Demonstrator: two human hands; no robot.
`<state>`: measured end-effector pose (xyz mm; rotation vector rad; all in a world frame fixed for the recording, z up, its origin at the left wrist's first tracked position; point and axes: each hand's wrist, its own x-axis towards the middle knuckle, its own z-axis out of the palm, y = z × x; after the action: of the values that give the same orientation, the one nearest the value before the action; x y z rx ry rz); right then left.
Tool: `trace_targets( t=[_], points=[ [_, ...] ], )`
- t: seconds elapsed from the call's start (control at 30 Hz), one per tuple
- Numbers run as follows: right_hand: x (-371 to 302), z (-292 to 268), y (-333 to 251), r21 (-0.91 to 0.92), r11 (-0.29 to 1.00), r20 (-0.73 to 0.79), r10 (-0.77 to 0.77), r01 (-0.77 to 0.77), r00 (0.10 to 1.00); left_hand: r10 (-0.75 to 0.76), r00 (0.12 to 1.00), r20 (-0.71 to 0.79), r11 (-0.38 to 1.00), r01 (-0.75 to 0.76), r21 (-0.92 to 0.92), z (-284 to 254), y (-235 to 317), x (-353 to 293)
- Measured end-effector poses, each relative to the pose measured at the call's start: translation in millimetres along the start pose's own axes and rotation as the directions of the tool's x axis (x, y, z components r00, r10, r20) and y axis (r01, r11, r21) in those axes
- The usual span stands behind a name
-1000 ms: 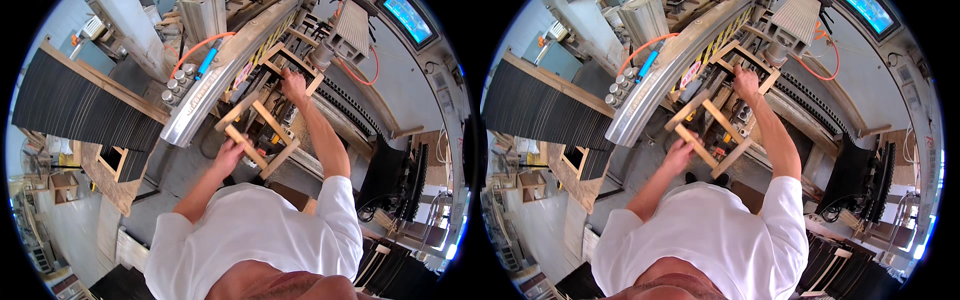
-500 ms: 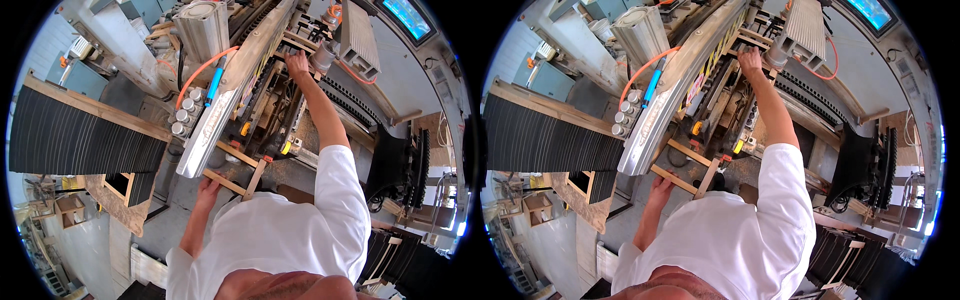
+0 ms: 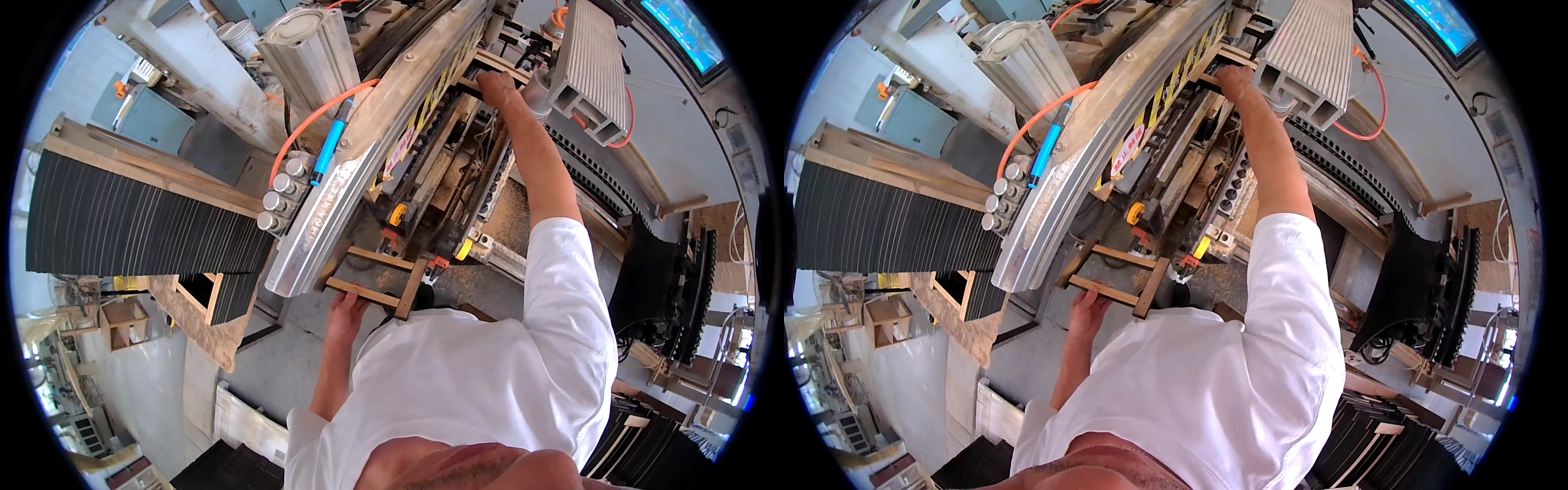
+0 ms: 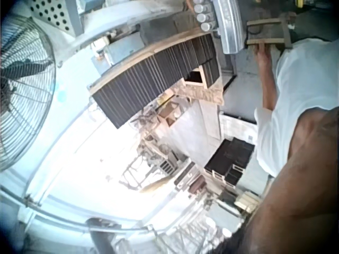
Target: The person repeatedly places small wooden frames onto a machine, activates the mechanism, and removes the processed frames. The person handles the frames one at a time and stacks them on a nearby surface.
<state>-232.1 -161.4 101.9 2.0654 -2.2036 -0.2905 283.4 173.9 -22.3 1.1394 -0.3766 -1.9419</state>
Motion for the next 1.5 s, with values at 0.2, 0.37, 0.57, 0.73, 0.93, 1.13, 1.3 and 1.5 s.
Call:
trace_targets(
  t=[0.2, 0.37, 0.57, 0.73, 0.93, 1.13, 1.3, 1.5],
  points=[
    [-4.7, -8.7, 3.3, -0.004, 0.998, -0.019, -0.069, 0.069, 0.997, -0.015, 0.998, -0.056, 0.998, 0.011, -0.064, 1.5, -21.0, -0.2],
    [-7.0, -13.1, -1.4, -0.082, 0.990, -0.013, -0.116, 0.114, 0.993, 0.016, 0.995, -0.102, 0.998, -0.022, -0.058, -1.5, -36.5, -6.2],
    [-15.8, -27.1, -14.0, -0.169, 0.977, -0.003, -0.136, 0.134, 0.991, 0.092, 0.971, -0.222, 0.996, -0.090, 0.017, -15.7, -54.5, -12.1],
    [-10.8, -9.2, 0.3, -0.190, 0.973, -0.081, -0.144, 0.127, 0.986, 0.115, 0.949, -0.294, 0.993, -0.107, 0.044, -17.6, -59.0, -16.1],
    [-11.2, -17.8, -13.9, -0.091, 0.990, -0.047, -0.110, 0.105, 0.993, 0.172, 0.917, -0.361, 0.985, -0.151, 0.086, -27.5, -66.7, -28.4],
    [1.2, 3.9, 6.7, -0.086, 0.988, -0.104, -0.137, 0.128, 0.985, 0.197, 0.859, -0.472, 0.974, -0.116, 0.196, -17.0, -47.3, -34.8],
    [0.8, 0.8, 6.2, -0.169, 0.983, -0.031, -0.083, 0.076, 0.996, 0.288, 0.835, -0.470, 0.948, -0.178, 0.264, -45.2, -42.8, -46.3],
    [-8.7, -19.1, -11.4, -0.225, 0.974, 0.025, 0.021, -0.014, 0.999, 0.571, 0.670, -0.474, 0.816, -0.394, 0.424, -113.0, -9.5, -80.2]
  ],
)
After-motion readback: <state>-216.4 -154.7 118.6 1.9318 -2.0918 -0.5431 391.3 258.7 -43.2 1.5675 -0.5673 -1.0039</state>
